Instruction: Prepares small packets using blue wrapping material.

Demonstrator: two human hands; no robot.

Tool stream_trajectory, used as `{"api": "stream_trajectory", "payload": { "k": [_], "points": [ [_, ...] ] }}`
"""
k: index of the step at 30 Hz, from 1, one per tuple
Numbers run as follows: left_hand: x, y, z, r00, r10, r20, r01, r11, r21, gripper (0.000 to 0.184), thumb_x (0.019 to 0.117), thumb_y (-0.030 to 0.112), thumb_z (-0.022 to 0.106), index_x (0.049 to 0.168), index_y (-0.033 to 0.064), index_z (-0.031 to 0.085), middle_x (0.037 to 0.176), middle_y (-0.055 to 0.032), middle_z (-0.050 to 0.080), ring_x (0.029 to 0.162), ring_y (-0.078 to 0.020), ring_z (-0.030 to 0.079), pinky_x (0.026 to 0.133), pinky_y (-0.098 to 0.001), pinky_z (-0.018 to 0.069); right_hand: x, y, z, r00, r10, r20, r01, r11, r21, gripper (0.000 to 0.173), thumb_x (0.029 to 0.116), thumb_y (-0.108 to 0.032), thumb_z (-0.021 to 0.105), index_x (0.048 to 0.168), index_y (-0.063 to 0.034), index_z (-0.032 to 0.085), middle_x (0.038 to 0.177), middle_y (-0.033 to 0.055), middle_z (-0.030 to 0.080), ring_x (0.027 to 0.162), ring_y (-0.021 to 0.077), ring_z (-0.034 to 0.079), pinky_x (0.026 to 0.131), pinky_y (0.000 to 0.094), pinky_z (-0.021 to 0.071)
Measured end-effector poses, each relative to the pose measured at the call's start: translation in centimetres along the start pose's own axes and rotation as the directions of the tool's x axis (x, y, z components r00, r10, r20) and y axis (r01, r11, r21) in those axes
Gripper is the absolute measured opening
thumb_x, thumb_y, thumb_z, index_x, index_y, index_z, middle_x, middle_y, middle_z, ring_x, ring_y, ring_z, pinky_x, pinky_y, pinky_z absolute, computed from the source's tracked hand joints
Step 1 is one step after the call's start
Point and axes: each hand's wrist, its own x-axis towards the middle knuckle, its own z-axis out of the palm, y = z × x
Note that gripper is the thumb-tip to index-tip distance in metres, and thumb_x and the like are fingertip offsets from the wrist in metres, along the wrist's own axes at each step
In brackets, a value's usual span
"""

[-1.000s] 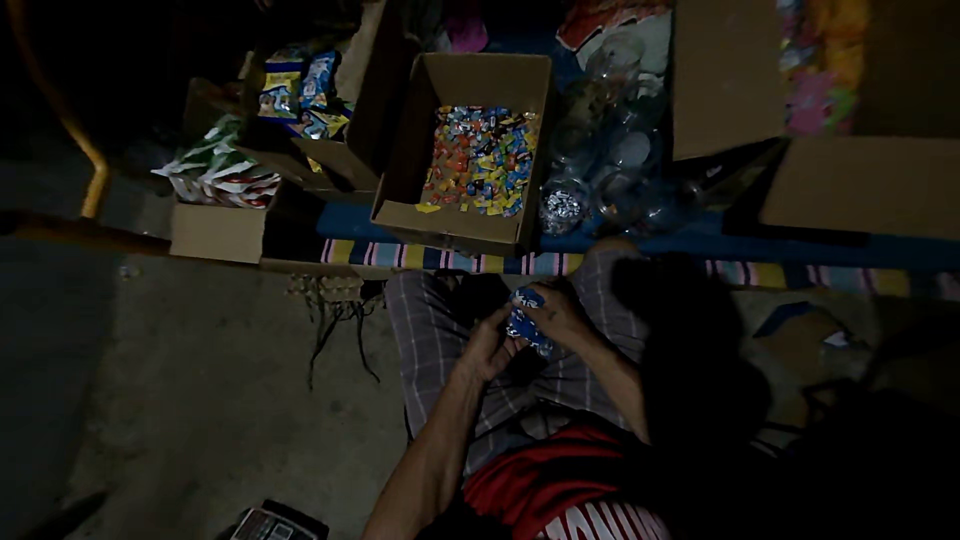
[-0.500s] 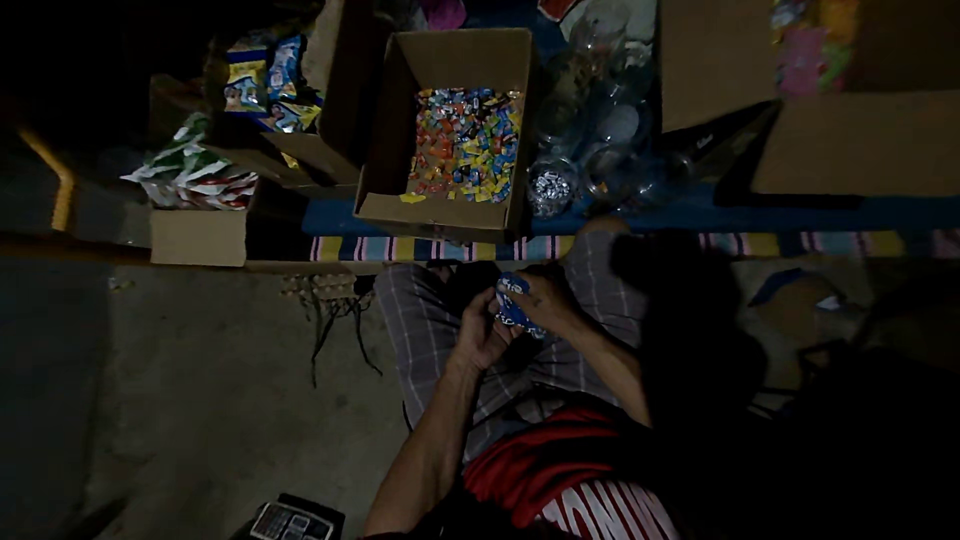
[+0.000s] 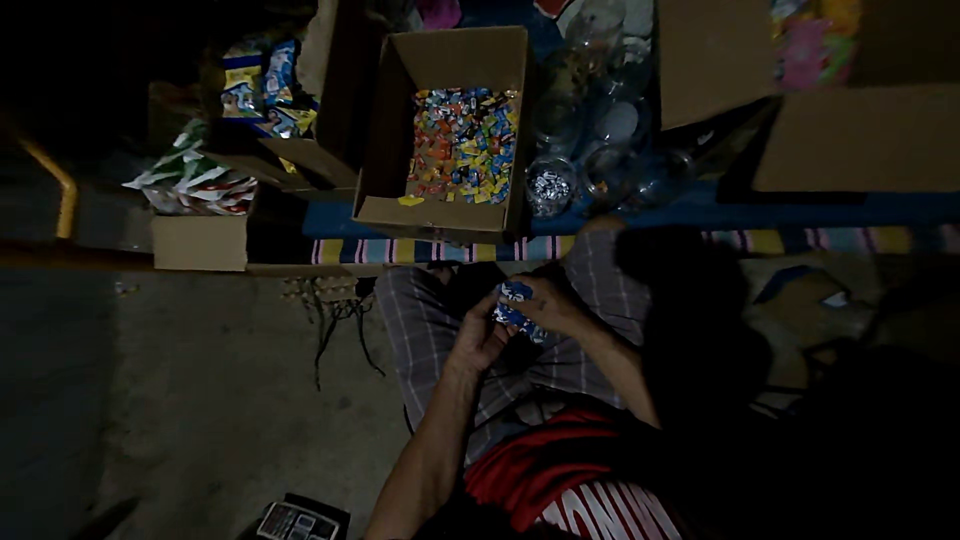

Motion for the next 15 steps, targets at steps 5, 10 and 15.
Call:
{"api": "stream_trajectory", "payload": {
  "k": [5, 10, 15],
  "points": [
    [0.3, -0.5, 0.0, 1.000, 0.013, 0.026, -0.014, 0.998, 0.061, 0.028, 0.1070, 0.019, 0.044, 0.121, 0.0002, 0.059, 0.106, -0.0172, 0.068, 0.093, -0.0267, 0.069, 0.085, -0.0437, 0.0588, 0.2, 0.4, 0.3, 0.994, 0.018, -0.106, -0.023, 0.999, -0.047, 0.044, 0.1022, -0.047, 0.059, 0.125, -0.0112, 0.070, 0.114, 0.0155, 0.072, 0.111, 0.0299, 0.067, 0.102, 0.0537, 0.0510],
    [0.1, 0.5, 1.6, 0.964, 0.249, -0.090, -0.199, 0.906, 0.374, 0.025, 0.1067, 0.013, 0.050, 0.124, -0.0017, 0.061, 0.099, -0.0131, 0.069, 0.079, -0.0182, 0.068, 0.068, -0.0316, 0.0593, 0.0, 0.2, -0.3, 0.954, 0.149, -0.261, -0.126, 0.987, 0.101, 0.046, 0.1044, -0.045, 0.056, 0.132, -0.0105, 0.066, 0.115, 0.0168, 0.072, 0.109, 0.0311, 0.068, 0.098, 0.0554, 0.0528],
    [0.7, 3.0, 3.4, 0.833, 0.552, -0.037, -0.369, 0.604, 0.706, 0.027, 0.1034, 0.025, 0.062, 0.123, 0.0068, 0.067, 0.097, -0.0092, 0.070, 0.078, -0.0170, 0.066, 0.069, -0.0353, 0.0576, 0.4, 1.0, -0.8, 0.941, 0.242, -0.236, -0.221, 0.969, 0.113, 0.053, 0.1034, -0.052, 0.054, 0.132, -0.0091, 0.066, 0.121, 0.0185, 0.069, 0.116, 0.0348, 0.065, 0.101, 0.0591, 0.0505]
  ]
}}
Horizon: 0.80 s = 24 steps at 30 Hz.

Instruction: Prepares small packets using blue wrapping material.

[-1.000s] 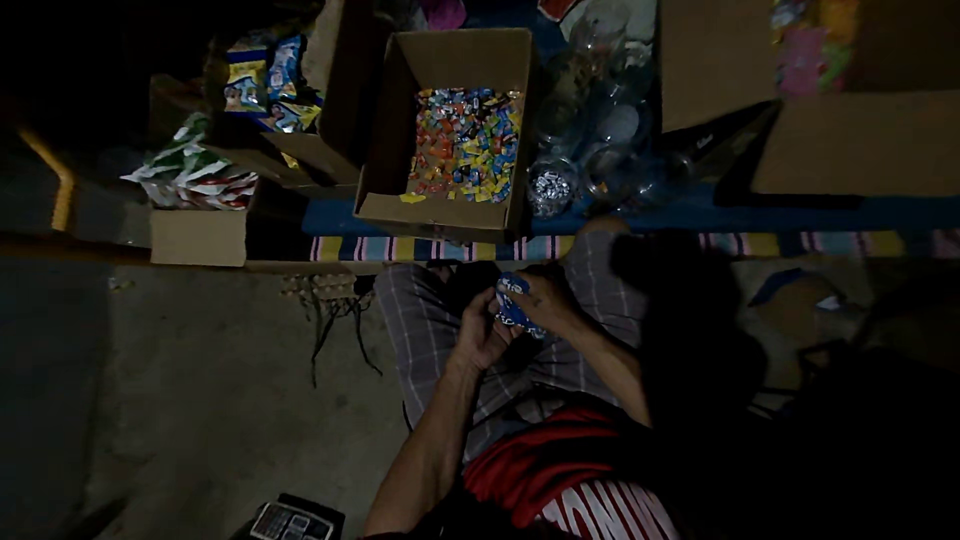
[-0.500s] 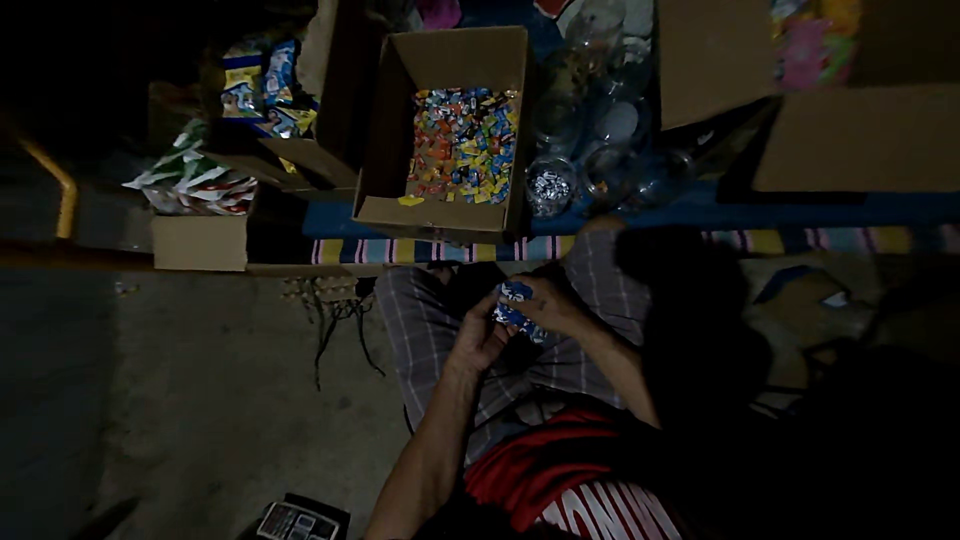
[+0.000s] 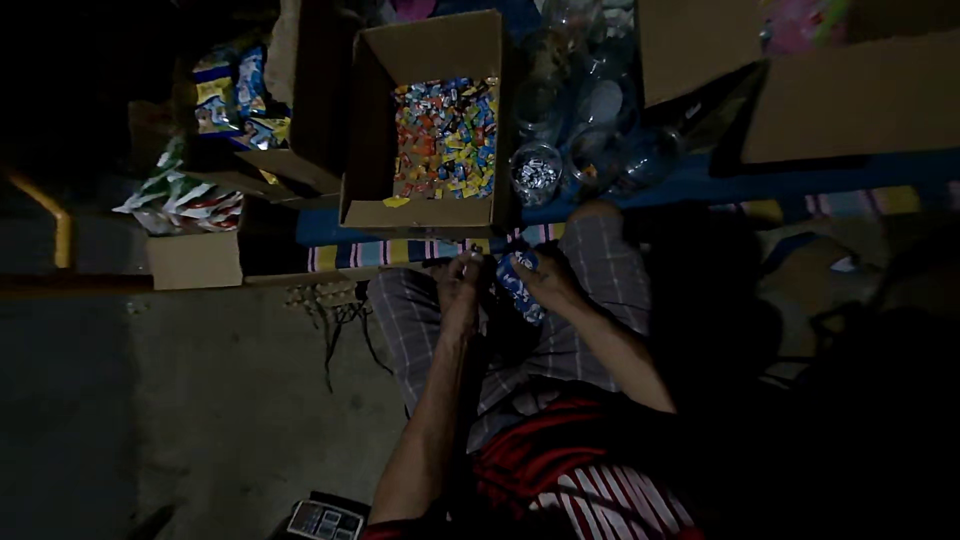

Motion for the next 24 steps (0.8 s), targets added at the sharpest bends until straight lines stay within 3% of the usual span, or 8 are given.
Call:
{"api": "stream_trajectory", "payload": {
  "k": [3, 7, 8, 11, 15, 17, 22, 24],
  "points": [
    [1.3, 3.2, 1.7, 0.991, 0.109, 0.078, -0.122, 0.972, 0.200, 0.035, 0.1029, 0.038, 0.062, 0.129, 0.0150, 0.067, 0.098, -0.0065, 0.069, 0.072, -0.0151, 0.062, 0.063, -0.0338, 0.0547, -0.1, -0.1, 0.2, 0.997, 0.006, 0.079, 0.000, 0.996, -0.085, 0.046, 0.1021, -0.045, 0.058, 0.133, -0.0123, 0.066, 0.119, 0.0175, 0.069, 0.113, 0.0358, 0.066, 0.097, 0.0605, 0.0514],
    [5.5, 6.1, 6.0, 0.948, 0.259, 0.187, -0.297, 0.929, 0.218, 0.031, 0.1019, 0.024, 0.064, 0.124, 0.0031, 0.068, 0.110, -0.0113, 0.070, 0.087, -0.0161, 0.067, 0.076, -0.0353, 0.0584, -0.3, -0.4, 0.3, 0.988, 0.005, 0.155, 0.017, 0.990, -0.140, 0.034, 0.1008, -0.036, 0.061, 0.125, -0.0136, 0.069, 0.111, 0.0170, 0.071, 0.106, 0.0358, 0.068, 0.091, 0.0618, 0.0533],
    [6.5, 6.7, 7.0, 0.943, 0.261, 0.207, -0.307, 0.922, 0.234, 0.031, 0.1024, 0.024, 0.063, 0.124, 0.0023, 0.068, 0.110, -0.0120, 0.070, 0.092, -0.0168, 0.068, 0.082, -0.0371, 0.0589, -0.4, -0.5, 0.2, 0.986, 0.012, 0.168, 0.015, 0.987, -0.160, 0.035, 0.1011, -0.035, 0.059, 0.126, -0.0134, 0.069, 0.113, 0.0178, 0.071, 0.108, 0.0368, 0.067, 0.092, 0.0620, 0.0527],
    [8.9, 8.2, 9.6, 0.930, 0.247, 0.271, -0.332, 0.881, 0.337, 0.030, 0.1045, 0.027, 0.059, 0.120, 0.0039, 0.069, 0.100, -0.0101, 0.072, 0.085, -0.0158, 0.068, 0.080, -0.0373, 0.0582, -0.1, -0.1, 0.4, 0.984, 0.017, 0.180, 0.014, 0.986, -0.166, 0.035, 0.1008, -0.037, 0.060, 0.126, -0.0142, 0.068, 0.116, 0.0166, 0.070, 0.111, 0.0360, 0.066, 0.094, 0.0612, 0.0524],
    [11.6, 8.3, 10.8, 0.904, 0.201, 0.377, -0.384, 0.768, 0.512, 0.034, 0.1075, 0.027, 0.052, 0.129, 0.0050, 0.066, 0.113, -0.0148, 0.071, 0.101, -0.0228, 0.069, 0.094, -0.0455, 0.0547, -0.3, 0.0, 0.2, 0.981, -0.017, 0.192, 0.037, 0.994, -0.100, 0.029, 0.1023, -0.037, 0.060, 0.116, -0.0133, 0.068, 0.105, 0.0136, 0.071, 0.102, 0.0318, 0.069, 0.089, 0.0571, 0.0543],
    [11.6, 7.9, 10.5, 0.908, 0.188, 0.375, -0.361, 0.804, 0.473, 0.034, 0.1071, 0.021, 0.051, 0.135, 0.0041, 0.063, 0.120, -0.0164, 0.069, 0.106, -0.0228, 0.069, 0.096, -0.0438, 0.0550, -0.6, -0.6, -0.5, 0.979, 0.007, 0.203, 0.012, 0.996, -0.093, 0.031, 0.1035, -0.035, 0.058, 0.122, -0.0120, 0.067, 0.108, 0.0149, 0.071, 0.105, 0.0324, 0.068, 0.091, 0.0566, 0.0537],
    [7.1, 7.1, 7.2, 0.926, 0.016, 0.376, -0.036, 0.998, 0.046, 0.037, 0.1084, 0.017, 0.043, 0.142, 0.0077, 0.056, 0.112, -0.0085, 0.070, 0.081, -0.0144, 0.065, 0.071, -0.0317, 0.0556, -0.7, -0.6, -1.3, 0.994, 0.015, 0.106, -0.026, 0.994, 0.104, 0.047, 0.1044, -0.045, 0.056, 0.135, -0.0107, 0.064, 0.114, 0.0173, 0.071, 0.104, 0.0317, 0.069, 0.093, 0.0559, 0.0542],
    [3.9, 6.4, 4.7, 0.934, -0.030, 0.355, 0.021, 0.999, 0.030, 0.043, 0.1061, 0.016, 0.040, 0.147, 0.0201, 0.050, 0.113, -0.0054, 0.071, 0.072, -0.0103, 0.061, 0.063, -0.0265, 0.0513, -1.1, -0.8, -1.9, 0.998, 0.026, 0.062, -0.035, 0.987, 0.159, 0.046, 0.1044, -0.045, 0.055, 0.134, -0.0112, 0.064, 0.114, 0.0164, 0.071, 0.104, 0.0307, 0.069, 0.093, 0.0562, 0.0543]
  ]
}}
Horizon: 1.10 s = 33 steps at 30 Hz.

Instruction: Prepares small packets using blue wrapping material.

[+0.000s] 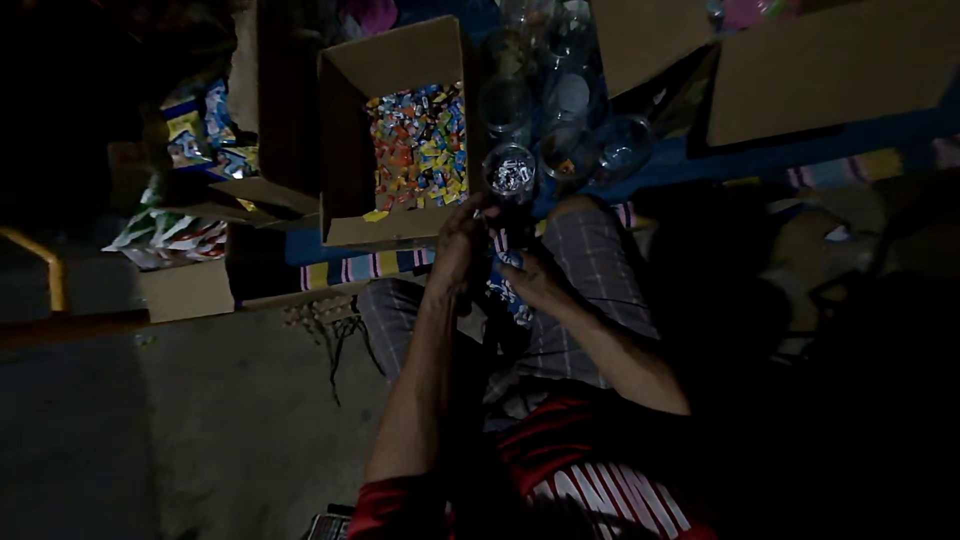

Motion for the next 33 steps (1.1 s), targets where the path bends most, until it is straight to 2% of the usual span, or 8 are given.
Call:
{"api": "stream_trajectory", "payload": {
  "k": [2, 6, 8, 11, 17, 21, 27, 33],
  "points": [
    [-2.4, -1.7, -1.5, 0.998, -0.055, -0.043, 0.052, 0.997, -0.061, 0.038, 0.1061, 0.018, 0.048, 0.144, 0.0245, 0.049, 0.111, -0.0056, 0.070, 0.068, -0.0100, 0.060, 0.058, -0.0249, 0.0510, 0.0, 0.3, -0.2, 0.999, -0.015, -0.032, 0.016, 1.000, 0.016, 0.046, 0.1050, -0.040, 0.054, 0.142, -0.0137, 0.058, 0.121, 0.0178, 0.069, 0.110, 0.0331, 0.067, 0.095, 0.0584, 0.0526],
    [-4.2, -7.0, -4.2, 0.993, -0.090, -0.081, 0.059, 0.943, -0.328, 0.024, 0.1026, 0.006, 0.053, 0.125, 0.0032, 0.060, 0.111, -0.0140, 0.070, 0.076, -0.0150, 0.065, 0.065, -0.0275, 0.0562, 0.1, 1.0, 0.4, 0.981, -0.183, -0.065, 0.181, 0.983, -0.034, 0.039, 0.1008, -0.034, 0.062, 0.132, -0.0116, 0.064, 0.120, 0.0152, 0.069, 0.110, 0.0285, 0.067, 0.095, 0.0535, 0.0545],
    [-5.1, -8.8, -4.4, 0.977, -0.174, -0.120, 0.102, 0.883, -0.458, 0.023, 0.1026, 0.004, 0.053, 0.125, 0.0027, 0.058, 0.102, -0.0115, 0.067, 0.077, -0.0156, 0.066, 0.070, -0.0289, 0.0584, -0.2, 0.7, 0.8, 0.969, -0.245, 0.007, 0.246, 0.969, -0.028, 0.034, 0.0979, -0.033, 0.070, 0.125, -0.0120, 0.069, 0.116, 0.0109, 0.071, 0.105, 0.0215, 0.069, 0.095, 0.0465, 0.0568],
    [-6.1, -10.0, -3.5, 0.952, -0.273, -0.139, 0.145, 0.802, -0.580, 0.028, 0.1034, 0.003, 0.051, 0.131, 0.0022, 0.057, 0.110, -0.0130, 0.068, 0.089, -0.0196, 0.069, 0.078, -0.0337, 0.0602, -0.1, 1.1, 1.7, 0.941, -0.319, 0.118, 0.324, 0.945, -0.034, 0.031, 0.0954, -0.031, 0.073, 0.120, -0.0131, 0.074, 0.121, 0.0075, 0.070, 0.111, 0.0179, 0.067, 0.099, 0.0421, 0.0552],
    [-6.1, -10.0, -1.8, 0.946, -0.307, -0.107, 0.175, 0.757, -0.630, 0.028, 0.1064, 0.010, 0.046, 0.129, -0.0006, 0.060, 0.105, -0.0152, 0.068, 0.087, -0.0214, 0.069, 0.077, -0.0354, 0.0603, 0.7, 1.6, 2.6, 0.969, -0.232, 0.089, 0.244, 0.957, -0.154, 0.053, 0.0920, -0.042, 0.075, 0.136, -0.0159, 0.060, 0.130, 0.0091, 0.065, 0.118, 0.0228, 0.064, 0.102, 0.0489, 0.0529],
    [-5.6, -9.8, -1.7, 0.944, -0.304, -0.126, 0.166, 0.770, -0.616, 0.029, 0.1059, 0.014, 0.051, 0.128, 0.0001, 0.063, 0.108, -0.0157, 0.069, 0.088, -0.0209, 0.068, 0.076, -0.0338, 0.0589, 0.6, 1.4, 3.1, 0.982, -0.187, 0.039, 0.191, 0.960, -0.202, 0.053, 0.0982, -0.048, 0.064, 0.136, -0.0109, 0.062, 0.128, 0.0143, 0.067, 0.120, 0.0271, 0.064, 0.106, 0.0512, 0.0497],
    [-6.0, -9.3, -0.2, 0.946, -0.272, -0.179, 0.147, 0.848, -0.510, 0.032, 0.1084, 0.025, 0.050, 0.117, -0.0014, 0.064, 0.090, -0.0106, 0.067, 0.071, -0.0155, 0.063, 0.063, -0.0288, 0.0555, 0.7, 0.3, 3.1, 0.995, -0.092, -0.035, 0.079, 0.958, -0.275, 0.053, 0.1069, -0.046, 0.048, 0.137, -0.0056, 0.063, 0.122, 0.0200, 0.069, 0.118, 0.0331, 0.064, 0.106, 0.0526, 0.0482],
    [-6.3, -9.1, -0.2, 0.931, -0.302, -0.203, 0.146, 0.822, -0.550, 0.036, 0.1091, 0.031, 0.047, 0.117, -0.0003, 0.064, 0.096, -0.0121, 0.069, 0.075, -0.0170, 0.066, 0.065, -0.0312, 0.0571, 0.3, 0.5, 2.9, 0.995, -0.087, 0.051, 0.099, 0.949, -0.301, 0.055, 0.1007, -0.045, 0.061, 0.141, -0.0088, 0.057, 0.129, 0.0184, 0.065, 0.121, 0.0325, 0.063, 0.105, 0.0530, 0.0496]
  ]
}}
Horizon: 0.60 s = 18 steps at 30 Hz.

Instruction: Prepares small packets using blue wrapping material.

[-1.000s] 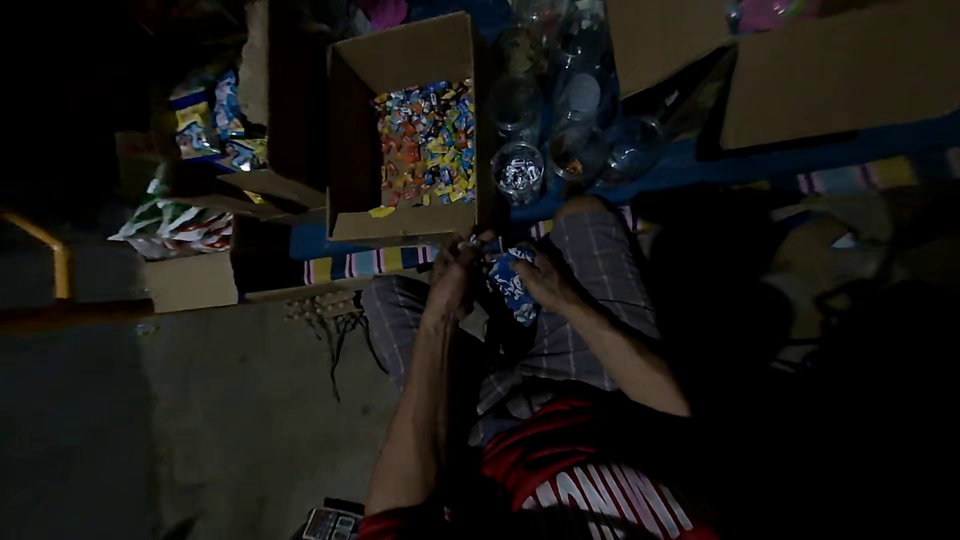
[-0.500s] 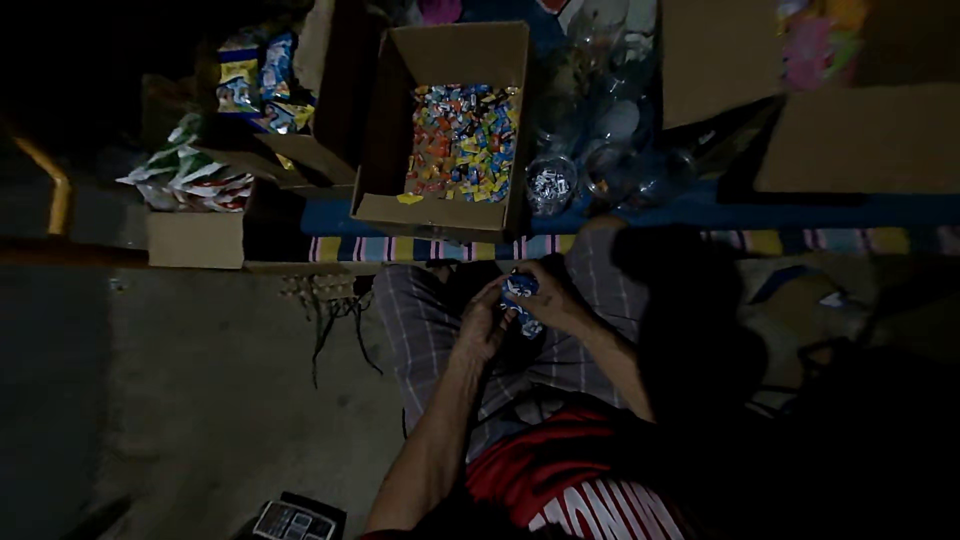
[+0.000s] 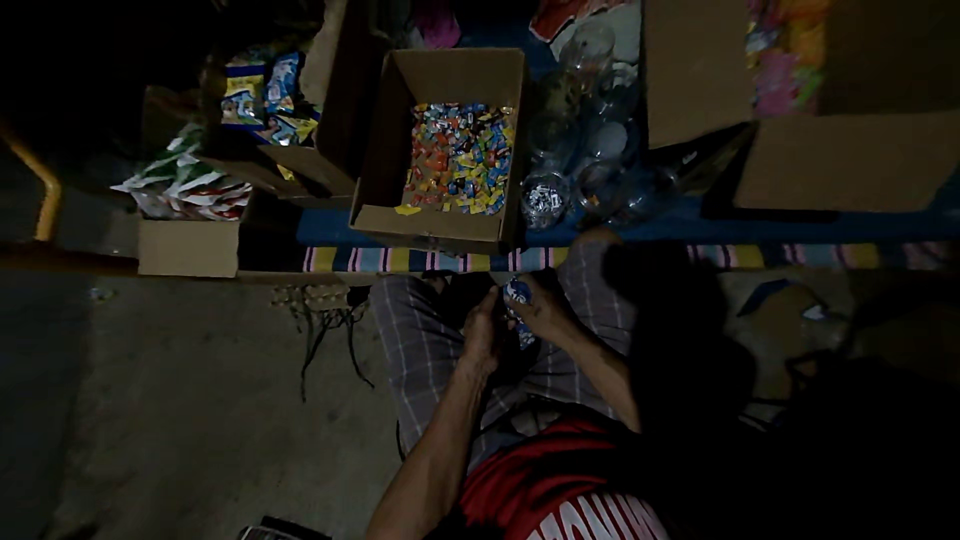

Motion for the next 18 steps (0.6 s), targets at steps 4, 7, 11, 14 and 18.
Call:
{"api": "stream_trajectory", "payload": {
  "k": [4, 7, 11, 14, 18],
  "points": [
    [-0.2, 0.0, -0.2, 1.000, -0.024, 0.015, 0.024, 0.999, 0.026, 0.035, 0.1093, 0.031, 0.046, 0.113, -0.0001, 0.064, 0.085, -0.0096, 0.066, 0.065, -0.0153, 0.063, 0.058, -0.0280, 0.0548, -0.1, -0.5, -0.2, 0.994, -0.064, -0.086, 0.055, 0.993, -0.102, 0.048, 0.1061, -0.041, 0.052, 0.133, -0.0042, 0.065, 0.120, 0.0203, 0.070, 0.116, 0.0350, 0.066, 0.103, 0.0526, 0.0501],
    [-0.1, -0.3, -0.8, 0.993, 0.005, 0.118, -0.010, 0.999, 0.045, 0.029, 0.1072, 0.015, 0.049, 0.128, -0.0012, 0.061, 0.095, -0.0111, 0.068, 0.069, -0.0135, 0.063, 0.060, -0.0258, 0.0543, 0.3, -0.4, -0.2, 0.995, -0.025, -0.099, 0.014, 0.994, -0.113, 0.050, 0.1075, -0.045, 0.046, 0.133, -0.0065, 0.065, 0.117, 0.0195, 0.071, 0.114, 0.0352, 0.067, 0.102, 0.0539, 0.0502],
    [0.4, -0.5, -1.1, 0.995, -0.012, 0.103, 0.018, 0.998, -0.056, 0.030, 0.1015, 0.001, 0.053, 0.131, 0.0008, 0.057, 0.098, -0.0105, 0.067, 0.070, -0.0127, 0.062, 0.062, -0.0258, 0.0550, 0.3, 0.2, -0.1, 0.999, -0.049, 0.015, 0.050, 0.998, -0.042, 0.052, 0.1069, -0.042, 0.048, 0.144, -0.0075, 0.056, 0.133, 0.0205, 0.064, 0.125, 0.0358, 0.061, 0.108, 0.0562, 0.0460],
    [1.0, -0.6, -2.1, 0.994, -0.022, 0.105, 0.041, 0.983, -0.181, 0.031, 0.1010, -0.002, 0.049, 0.131, 0.0012, 0.057, 0.105, -0.0134, 0.068, 0.079, -0.0171, 0.067, 0.070, -0.0300, 0.0590, 0.3, 0.7, 0.0, 0.983, -0.163, 0.088, 0.165, 0.986, -0.010, 0.049, 0.1044, -0.038, 0.056, 0.146, -0.0123, 0.055, 0.139, 0.0172, 0.061, 0.129, 0.0318, 0.059, 0.111, 0.0538, 0.0445],
    [0.7, -0.3, -2.2, 0.991, -0.052, 0.126, 0.076, 0.978, -0.196, 0.025, 0.1061, 0.013, 0.049, 0.126, 0.0018, 0.060, 0.094, -0.0109, 0.067, 0.073, -0.0155, 0.065, 0.066, -0.0285, 0.0578, 0.2, 0.8, -0.2, 0.976, -0.216, 0.038, 0.211, 0.972, 0.103, 0.047, 0.1017, -0.040, 0.060, 0.142, -0.0163, 0.060, 0.140, 0.0100, 0.062, 0.127, 0.0218, 0.060, 0.110, 0.0444, 0.0477]
  ]
}}
